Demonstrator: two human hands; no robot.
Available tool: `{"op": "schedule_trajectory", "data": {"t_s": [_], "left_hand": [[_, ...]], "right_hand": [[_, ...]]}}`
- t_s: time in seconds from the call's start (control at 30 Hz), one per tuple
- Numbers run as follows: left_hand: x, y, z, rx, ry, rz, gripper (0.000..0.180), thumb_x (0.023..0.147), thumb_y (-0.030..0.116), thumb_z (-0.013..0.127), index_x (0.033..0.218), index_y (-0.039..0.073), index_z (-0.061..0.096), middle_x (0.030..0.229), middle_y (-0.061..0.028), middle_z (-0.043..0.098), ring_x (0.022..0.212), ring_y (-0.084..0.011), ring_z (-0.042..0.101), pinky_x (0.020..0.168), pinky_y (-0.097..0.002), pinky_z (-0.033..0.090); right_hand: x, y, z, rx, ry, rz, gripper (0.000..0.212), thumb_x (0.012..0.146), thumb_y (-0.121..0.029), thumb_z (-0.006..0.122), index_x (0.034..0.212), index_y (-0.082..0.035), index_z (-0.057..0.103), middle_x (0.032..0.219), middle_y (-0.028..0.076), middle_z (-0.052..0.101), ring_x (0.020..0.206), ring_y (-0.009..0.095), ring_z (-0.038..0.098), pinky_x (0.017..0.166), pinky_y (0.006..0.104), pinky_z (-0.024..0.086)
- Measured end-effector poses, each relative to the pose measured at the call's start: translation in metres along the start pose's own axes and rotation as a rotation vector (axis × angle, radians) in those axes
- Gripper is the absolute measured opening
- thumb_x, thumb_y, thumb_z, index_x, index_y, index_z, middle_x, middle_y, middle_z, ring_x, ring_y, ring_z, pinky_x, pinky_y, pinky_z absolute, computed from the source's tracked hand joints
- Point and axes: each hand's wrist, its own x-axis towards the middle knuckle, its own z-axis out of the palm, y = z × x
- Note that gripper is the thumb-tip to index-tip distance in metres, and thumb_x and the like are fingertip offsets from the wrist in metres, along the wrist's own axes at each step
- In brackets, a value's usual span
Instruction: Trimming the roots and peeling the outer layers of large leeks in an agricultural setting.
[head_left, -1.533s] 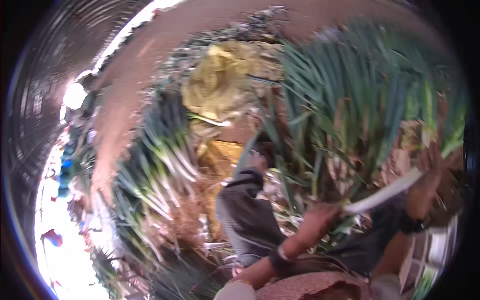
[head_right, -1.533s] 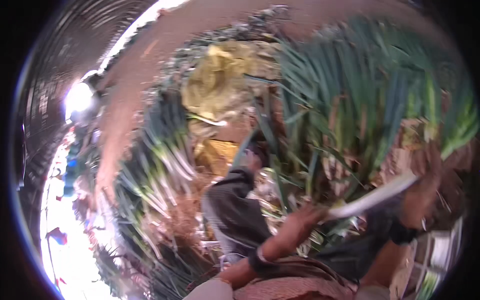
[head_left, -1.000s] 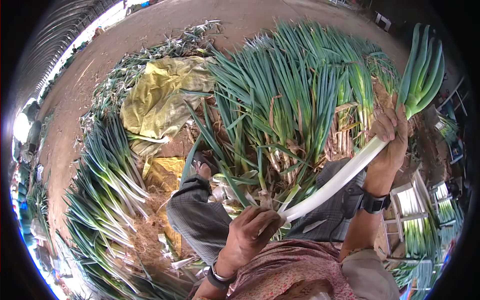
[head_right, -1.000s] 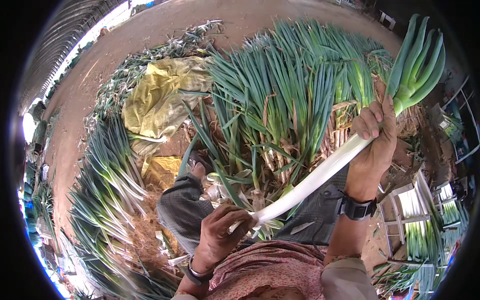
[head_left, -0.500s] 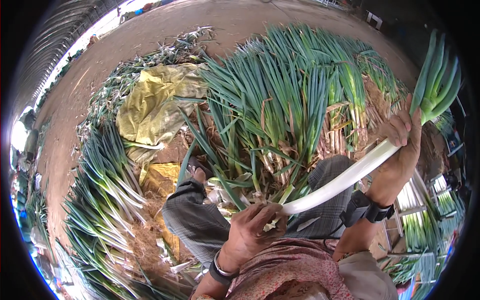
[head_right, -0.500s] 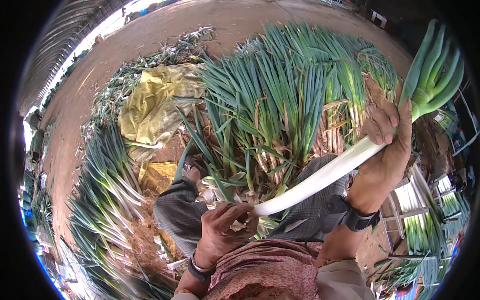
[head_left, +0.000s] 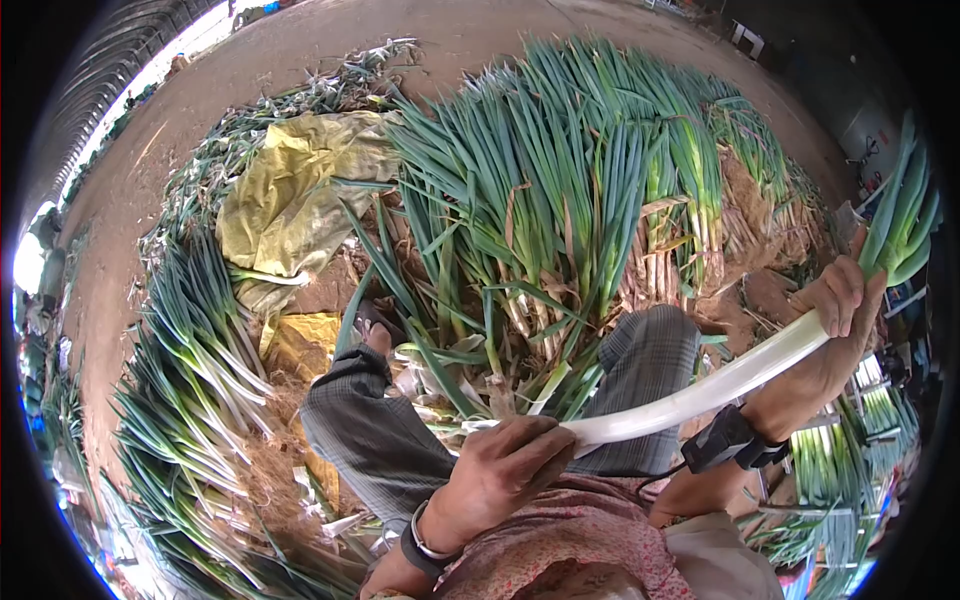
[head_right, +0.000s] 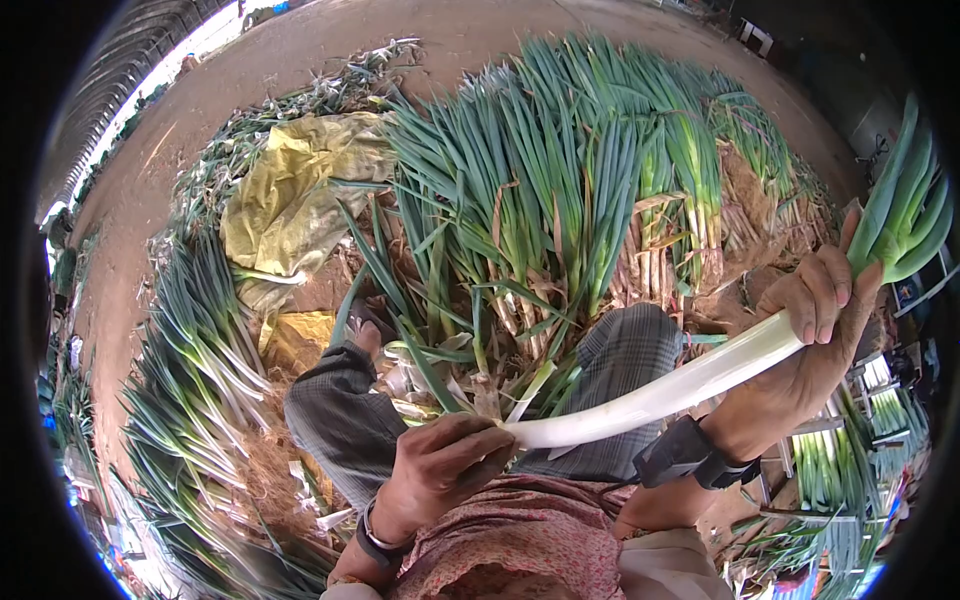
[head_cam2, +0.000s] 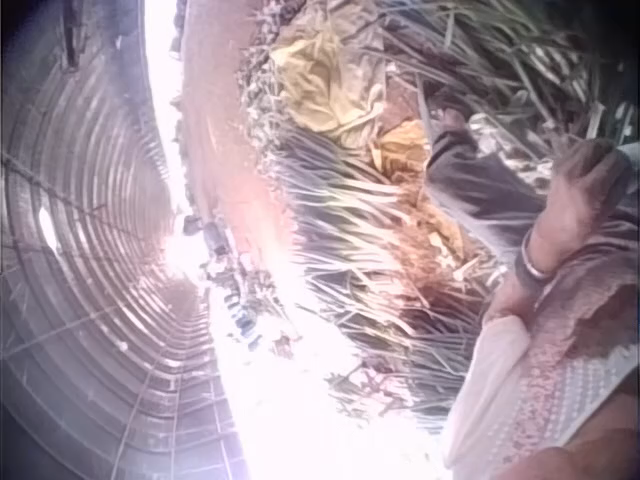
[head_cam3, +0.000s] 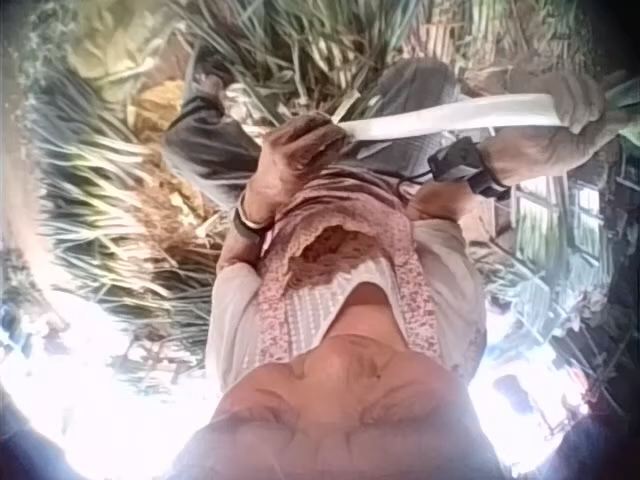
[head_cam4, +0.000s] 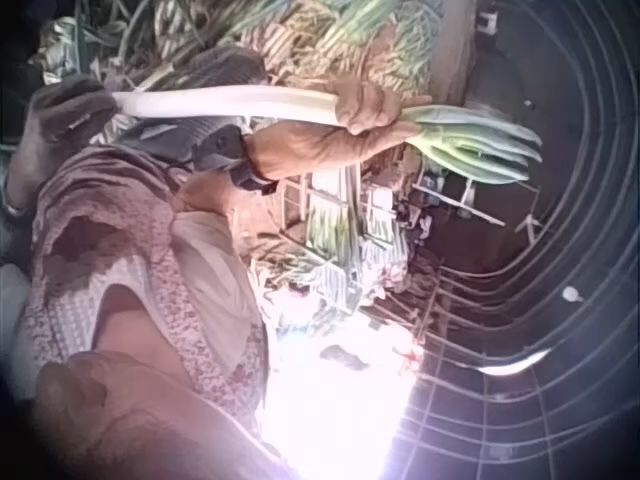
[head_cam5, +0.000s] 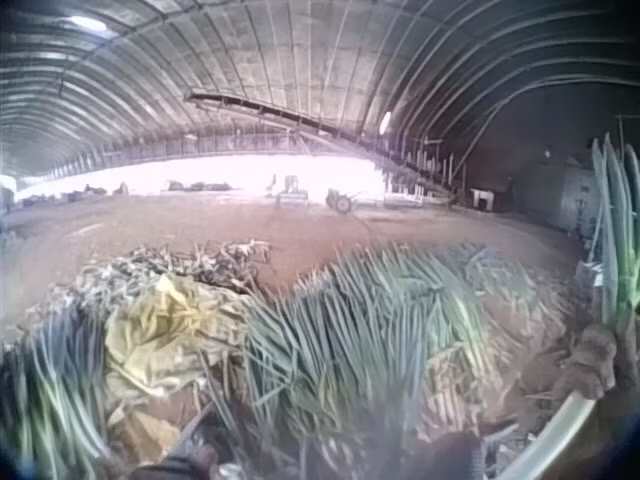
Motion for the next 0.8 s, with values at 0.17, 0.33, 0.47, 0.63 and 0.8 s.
{"op": "schedule_trajectory", "data": {"t_s": [0.17,0.33,0.47,0.63,0.8], "left_hand": [[0.007,-0.008,0.009,0.076,0.077,0.054,0.021,0.06,-0.003,0.068,0.078,0.003,0.058,0.074,-0.0089,0.059,0.061,-0.0181,0.059,0.055,-0.0256,0.049],[-0.019,-0.016,-0.007,-0.602,0.384,-0.287,0.005,0.072,0.0,0.06,0.075,0.002,0.057,0.087,-0.0103,0.061,0.08,-0.0209,0.062,0.075,-0.0314,0.052],[-0.018,-0.033,-0.023,-1.477,0.755,-0.338,0.006,0.079,0.007,0.059,0.083,0.003,0.055,0.089,-0.015,0.061,0.087,-0.0258,0.061,0.083,-0.0443,0.047],[-0.035,-0.043,-0.044,-0.715,0.56,-0.445,0.013,0.078,0.006,0.061,0.09,0.004,0.057,0.093,-0.0142,0.062,0.084,-0.0234,0.062,0.076,-0.0344,0.051],[0.003,-0.012,-0.026,0.24,-0.001,-0.012,0.028,0.076,0.011,0.061,0.102,0.004,0.058,0.093,-0.0098,0.063,0.083,-0.0229,0.061,0.072,-0.033,0.051]], "right_hand": [[-0.004,-0.001,0.0,-0.081,-0.017,-0.048,0.045,0.093,-0.017,0.039,0.128,0.007,0.025,0.068,0.002,0.03,0.051,0.008,0.03,0.045,0.0219,0.031],[-0.005,-0.021,-0.017,-0.103,0.045,-0.034,0.041,0.093,-0.014,0.039,0.126,0.007,0.029,0.068,0.001,0.029,0.051,0.008,0.03,0.047,0.0226,0.03],[-0.009,-0.034,-0.044,-0.05,0.135,-0.02,0.037,0.092,-0.011,0.041,0.123,0.006,0.034,0.067,0.001,0.028,0.052,0.008,0.029,0.047,0.0232,0.03],[-0.015,-0.036,-0.055,-0.047,0.133,-0.018,0.037,0.091,-0.011,0.041,0.124,0.005,0.034,0.067,0.001,0.029,0.051,0.008,0.03,0.047,0.0226,0.031],[-0.012,-0.03,-0.032,0.047,-0.02,-0.095,0.04,0.092,-0.011,0.039,0.125,0.008,0.03,0.067,0.001,0.032,0.044,0.007,0.03,0.041,0.0195,0.031]]}}
